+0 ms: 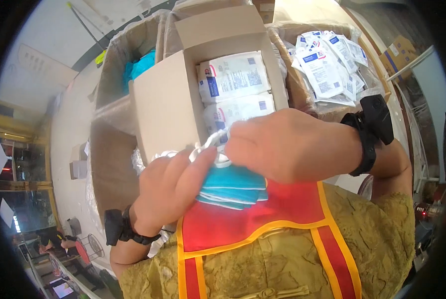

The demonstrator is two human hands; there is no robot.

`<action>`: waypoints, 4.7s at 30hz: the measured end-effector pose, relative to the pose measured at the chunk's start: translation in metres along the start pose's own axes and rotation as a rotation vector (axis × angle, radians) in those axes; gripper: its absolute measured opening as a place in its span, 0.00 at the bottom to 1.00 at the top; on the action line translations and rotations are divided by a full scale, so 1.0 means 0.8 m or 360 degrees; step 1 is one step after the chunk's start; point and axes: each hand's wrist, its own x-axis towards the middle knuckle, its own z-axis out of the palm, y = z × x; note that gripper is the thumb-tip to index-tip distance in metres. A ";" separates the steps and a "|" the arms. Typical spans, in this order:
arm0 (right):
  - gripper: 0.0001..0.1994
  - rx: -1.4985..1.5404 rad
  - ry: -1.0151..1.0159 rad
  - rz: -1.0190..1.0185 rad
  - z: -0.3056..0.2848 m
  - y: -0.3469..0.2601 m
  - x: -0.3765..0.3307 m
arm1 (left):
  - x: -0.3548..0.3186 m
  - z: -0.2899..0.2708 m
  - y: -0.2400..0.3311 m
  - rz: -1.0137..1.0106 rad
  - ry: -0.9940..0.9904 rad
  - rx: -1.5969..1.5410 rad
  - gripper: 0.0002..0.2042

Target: The recorder is taking face masks and individual packaging bags from larger containers and placing them into smaller cardboard boxes.

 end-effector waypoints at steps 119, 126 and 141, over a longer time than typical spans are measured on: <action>0.16 0.1575 -0.0264 0.0361 0.009 0.035 0.018 | -0.026 -0.019 -0.028 0.0152 0.0192 0.0077 0.20; 0.13 0.1486 -0.0096 0.0203 0.009 0.020 0.024 | -0.009 -0.019 -0.024 0.0264 0.0128 0.0015 0.19; 0.16 0.0980 -0.0314 0.0485 -0.043 -0.004 -0.089 | -0.035 -0.022 -0.039 -0.0168 -0.0209 -0.0019 0.15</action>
